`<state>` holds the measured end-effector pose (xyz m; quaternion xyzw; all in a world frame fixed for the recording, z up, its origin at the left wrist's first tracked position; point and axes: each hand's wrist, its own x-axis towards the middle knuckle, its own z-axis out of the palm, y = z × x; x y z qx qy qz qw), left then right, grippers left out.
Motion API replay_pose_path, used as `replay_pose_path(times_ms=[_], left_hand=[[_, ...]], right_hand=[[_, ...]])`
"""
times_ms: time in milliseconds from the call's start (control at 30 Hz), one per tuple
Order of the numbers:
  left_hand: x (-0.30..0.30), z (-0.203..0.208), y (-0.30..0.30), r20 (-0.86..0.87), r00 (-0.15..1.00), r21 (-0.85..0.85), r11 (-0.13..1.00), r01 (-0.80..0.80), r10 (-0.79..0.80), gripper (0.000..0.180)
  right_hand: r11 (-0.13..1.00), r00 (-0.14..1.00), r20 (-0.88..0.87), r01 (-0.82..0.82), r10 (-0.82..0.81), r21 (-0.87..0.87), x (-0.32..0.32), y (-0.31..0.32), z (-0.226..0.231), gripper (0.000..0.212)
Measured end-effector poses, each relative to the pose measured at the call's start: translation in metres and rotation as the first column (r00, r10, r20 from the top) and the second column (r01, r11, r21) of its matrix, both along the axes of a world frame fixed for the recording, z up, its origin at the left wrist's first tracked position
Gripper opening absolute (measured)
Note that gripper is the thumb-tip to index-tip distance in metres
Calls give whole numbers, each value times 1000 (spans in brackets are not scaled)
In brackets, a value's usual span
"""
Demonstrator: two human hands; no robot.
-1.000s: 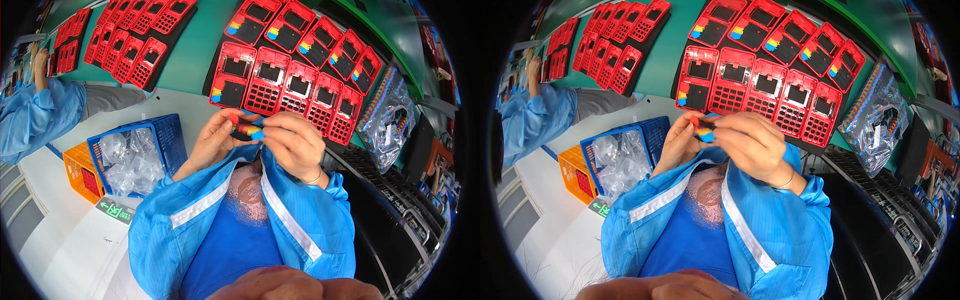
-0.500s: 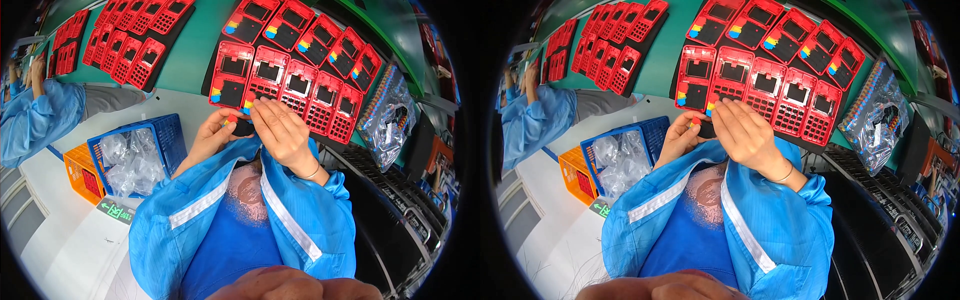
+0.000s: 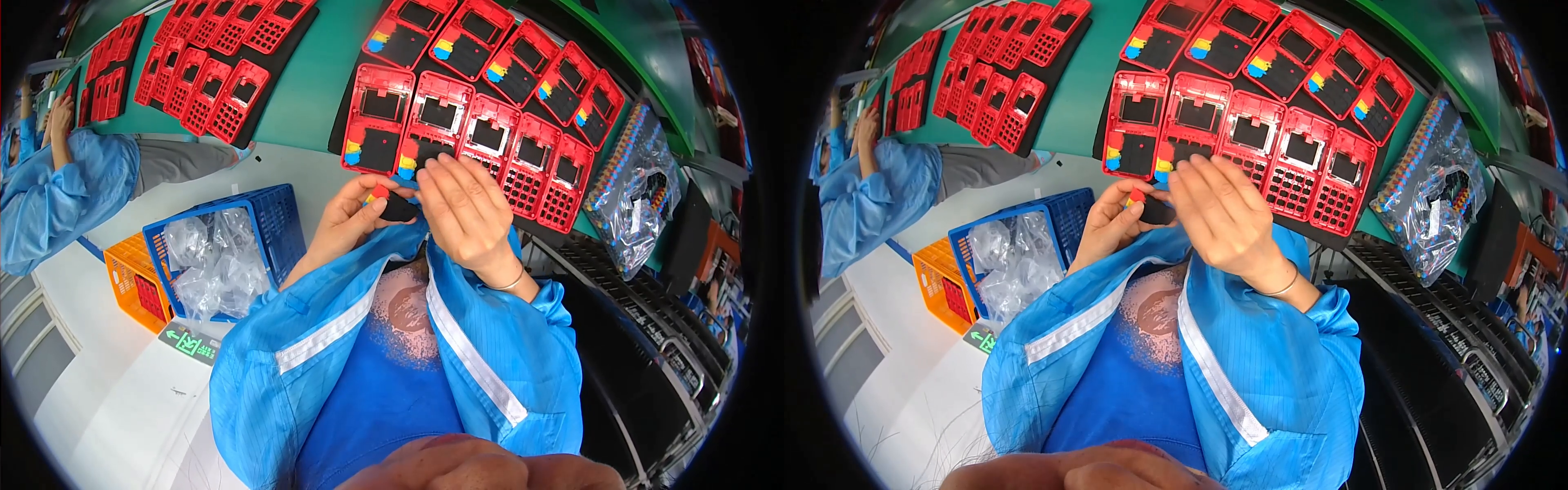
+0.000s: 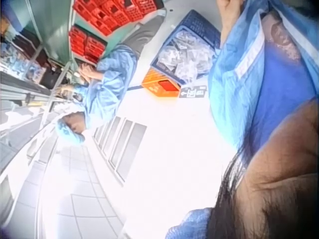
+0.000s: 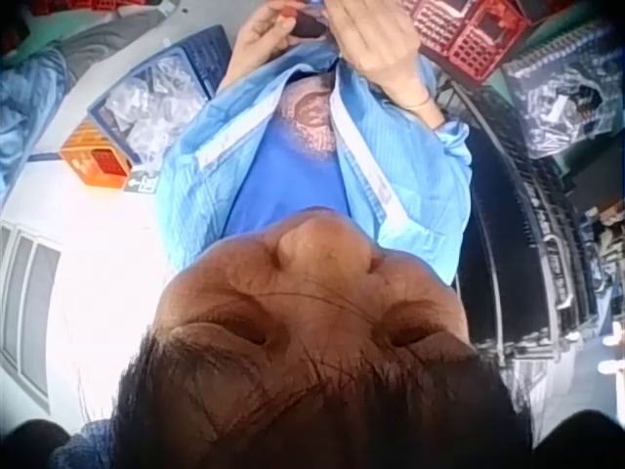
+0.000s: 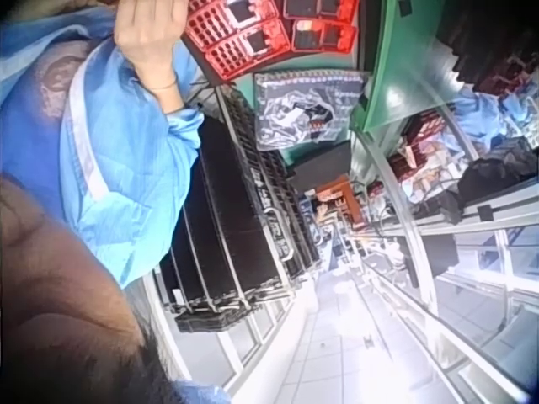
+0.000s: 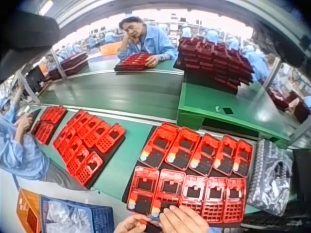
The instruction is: The person installs keypads into device casings arranged on a tray by hand, presses down on the casings to secure the components, and stacks the completed tray on an upper shelf.
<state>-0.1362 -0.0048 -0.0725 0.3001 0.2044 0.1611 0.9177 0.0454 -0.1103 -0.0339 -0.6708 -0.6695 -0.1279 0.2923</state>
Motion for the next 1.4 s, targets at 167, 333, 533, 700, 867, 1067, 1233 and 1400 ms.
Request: replay_pose_path(times_ms=[167, 333, 533, 700, 867, 1067, 1233, 1400], left_hand=[[-3, 3, 2, -46, 996, 51, 996, 76, -74, 28], [-3, 7, 1, -78, 992, 95, 990, 107, -100, 29], [5, 10, -11, -167, 984, 581, 812, 49, 60, 32], [40, 19, 6, 28, 987, 1000, 8, -30, 160, 58], [59, 11, 15, -179, 969, 812, -529, 245, 173, 67], [57, -6, 14, -75, 983, 786, -597, 160, 166, 65], [62, -1, 9, -120, 975, 747, -630, 213, 187, 65], [63, 5, 8, -149, 978, 784, -585, 207, 147, 72]], right_hand=[[995, 995, 29, 97, -96, -28, 0, -3, -12, 24], [999, 995, -90, 35, -37, -17, 5, -5, 5, 29], [996, 863, -497, -88, 86, 20, -5, -14, 14, 37], [987, 752, -643, 156, -143, -37, 14, -29, 28, 26], [944, 604, -732, 277, -316, -179, 30, -36, 31, 21], [947, 670, -670, 251, -321, -203, 35, -38, 30, 17], [943, 918, -215, 328, -333, -61, 38, -32, 10, 26], [938, 897, -279, 344, -342, -42, 43, -41, 14, 30]])
